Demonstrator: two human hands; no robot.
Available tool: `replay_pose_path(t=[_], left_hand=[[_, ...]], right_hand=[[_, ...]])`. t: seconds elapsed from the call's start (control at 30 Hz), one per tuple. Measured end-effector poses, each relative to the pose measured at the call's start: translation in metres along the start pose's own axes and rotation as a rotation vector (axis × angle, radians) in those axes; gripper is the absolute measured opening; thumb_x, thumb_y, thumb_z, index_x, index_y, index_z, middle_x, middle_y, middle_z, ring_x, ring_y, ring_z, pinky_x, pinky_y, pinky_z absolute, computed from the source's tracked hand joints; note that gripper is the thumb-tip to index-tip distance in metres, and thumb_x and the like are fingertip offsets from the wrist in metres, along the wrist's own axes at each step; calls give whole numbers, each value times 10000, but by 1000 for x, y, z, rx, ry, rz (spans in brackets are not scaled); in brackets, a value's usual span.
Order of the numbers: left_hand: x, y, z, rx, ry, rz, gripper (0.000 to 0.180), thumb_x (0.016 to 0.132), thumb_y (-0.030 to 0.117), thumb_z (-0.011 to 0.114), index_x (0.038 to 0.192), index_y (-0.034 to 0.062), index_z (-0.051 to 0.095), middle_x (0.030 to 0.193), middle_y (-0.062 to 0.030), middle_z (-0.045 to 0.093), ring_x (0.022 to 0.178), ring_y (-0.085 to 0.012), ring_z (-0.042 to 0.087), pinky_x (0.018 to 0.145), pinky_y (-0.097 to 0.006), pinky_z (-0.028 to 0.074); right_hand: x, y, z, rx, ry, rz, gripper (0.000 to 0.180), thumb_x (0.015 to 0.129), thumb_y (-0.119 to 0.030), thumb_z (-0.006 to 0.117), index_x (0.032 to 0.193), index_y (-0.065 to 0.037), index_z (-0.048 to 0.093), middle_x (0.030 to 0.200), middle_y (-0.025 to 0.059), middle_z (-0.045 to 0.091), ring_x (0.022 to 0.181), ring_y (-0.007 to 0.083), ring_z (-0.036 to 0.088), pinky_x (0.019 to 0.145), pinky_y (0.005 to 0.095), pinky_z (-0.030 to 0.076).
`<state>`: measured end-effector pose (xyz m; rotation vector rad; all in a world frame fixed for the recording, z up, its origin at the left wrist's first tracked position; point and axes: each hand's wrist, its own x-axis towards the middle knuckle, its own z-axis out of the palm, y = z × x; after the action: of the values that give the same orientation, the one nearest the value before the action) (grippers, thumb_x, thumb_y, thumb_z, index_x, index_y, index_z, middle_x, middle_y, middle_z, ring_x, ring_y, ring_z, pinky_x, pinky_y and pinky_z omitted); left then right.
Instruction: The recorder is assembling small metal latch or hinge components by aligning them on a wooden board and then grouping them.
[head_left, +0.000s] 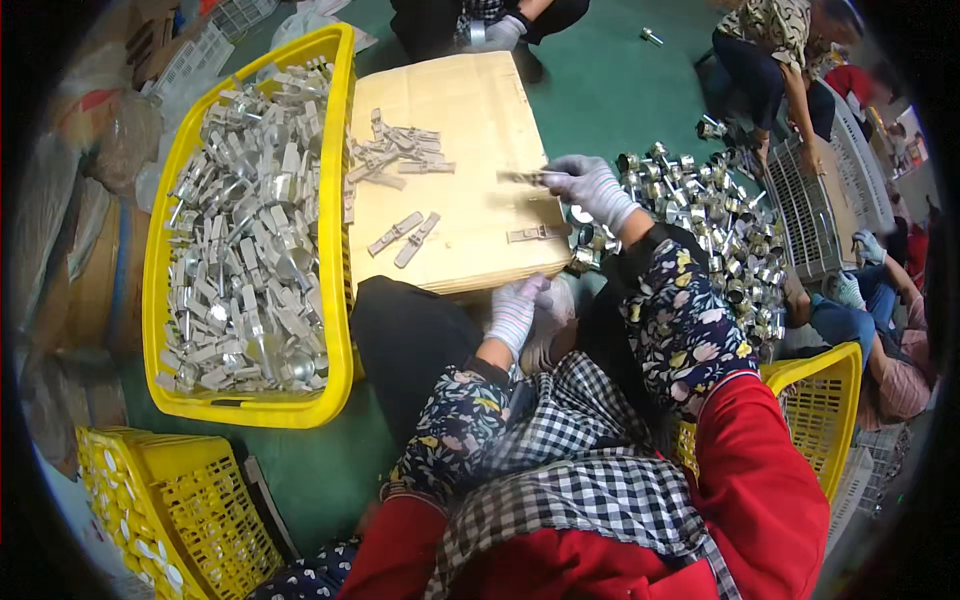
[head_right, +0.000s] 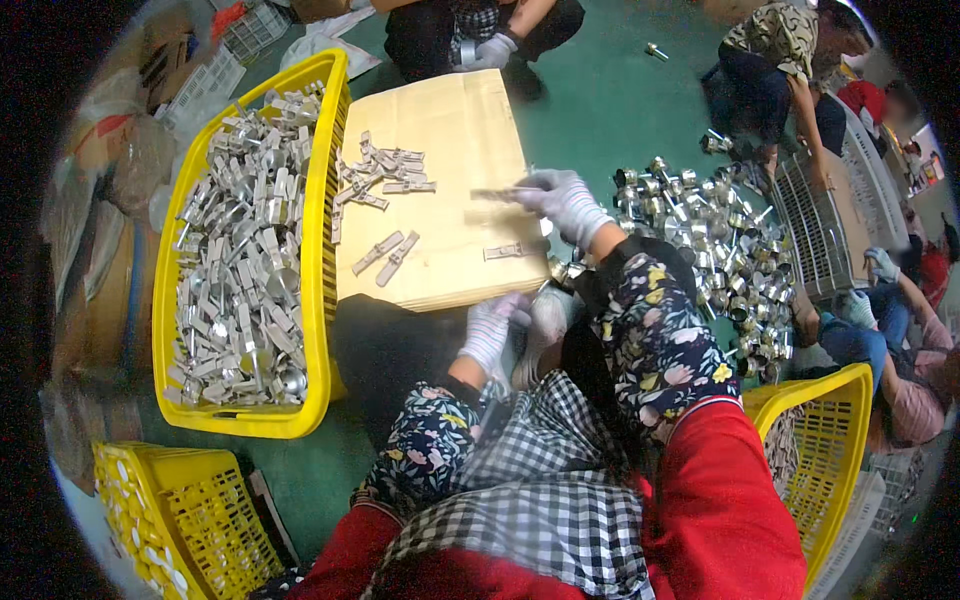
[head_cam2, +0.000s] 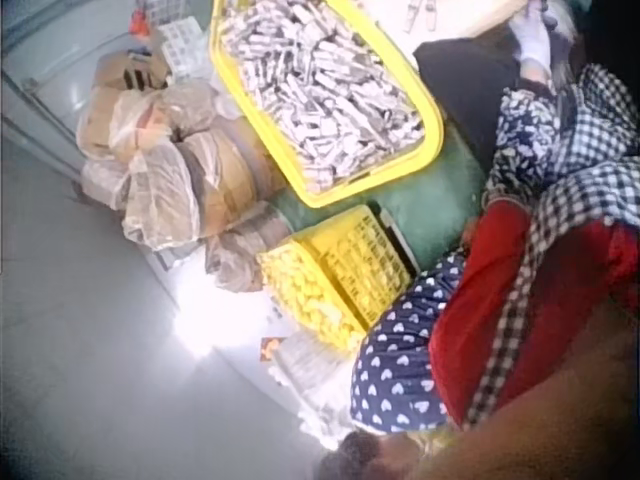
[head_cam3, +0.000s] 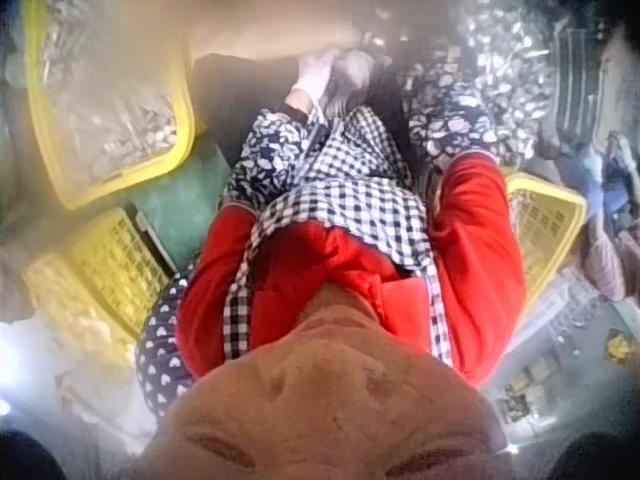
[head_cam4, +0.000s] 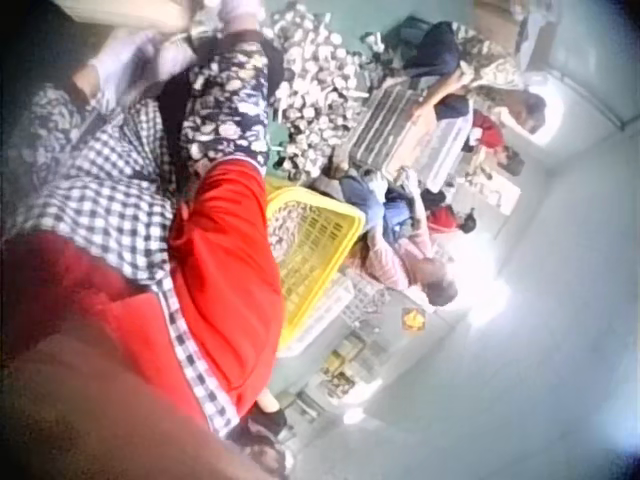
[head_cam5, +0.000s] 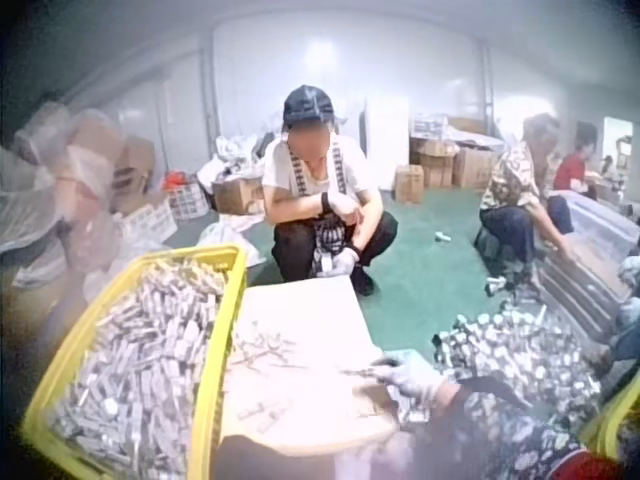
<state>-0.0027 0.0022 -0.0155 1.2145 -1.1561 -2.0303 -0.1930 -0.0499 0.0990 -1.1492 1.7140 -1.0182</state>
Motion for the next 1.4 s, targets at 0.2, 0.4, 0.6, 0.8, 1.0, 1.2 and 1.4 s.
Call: replay_pose_path(t=[0.2,0.4,0.6,0.8,1.0,1.2,1.4], left_hand=[[-6,6,5,-37,23,-37,268,861,262,578,852,5,652,666,-76,626,632,-146,551,652,-268,429],[-5,3,5,-85,31,-38,268,857,247,584,861,-14,642,641,-75,612,600,-146,531,611,-269,420],[-3,0,1,-34,-8,-71,295,860,255,583,952,-22,630,835,-100,652,673,-172,595,660,-291,470],[-7,7,4,-11,-12,-39,294,859,271,580,941,-7,634,856,-97,655,681,-166,596,687,-292,463],[-5,4,2,-5,-11,-38,284,856,274,581,934,6,636,861,-88,656,685,-160,596,701,-293,457],[-5,4,2,3,11,-39,301,861,282,578,932,-6,636,830,-95,657,677,-162,592,692,-287,453],[-7,6,3,23,1,-42,313,861,289,580,934,-11,636,783,-102,655,672,-162,588,695,-283,452]], right_hand=[[2,51,2,123,33,112,305,791,-237,682,997,-15,648,680,-24,560,543,67,448,493,219,377],[10,60,3,132,-11,284,286,757,-160,692,982,8,640,827,63,635,727,147,562,636,261,464],[19,79,8,139,-18,158,275,737,-152,687,927,42,649,763,102,639,648,174,580,582,288,478],[20,78,9,87,-19,198,201,775,-166,678,903,-11,670,830,63,661,776,156,576,745,294,455],[21,77,10,74,-31,208,205,779,-165,675,910,-7,668,829,69,662,775,159,583,745,296,461],[18,73,13,38,-7,161,304,723,-171,694,921,53,644,787,107,652,673,171,593,636,284,486],[17,73,13,22,31,171,303,716,-186,700,911,34,627,780,104,645,671,164,592,636,280,490]])
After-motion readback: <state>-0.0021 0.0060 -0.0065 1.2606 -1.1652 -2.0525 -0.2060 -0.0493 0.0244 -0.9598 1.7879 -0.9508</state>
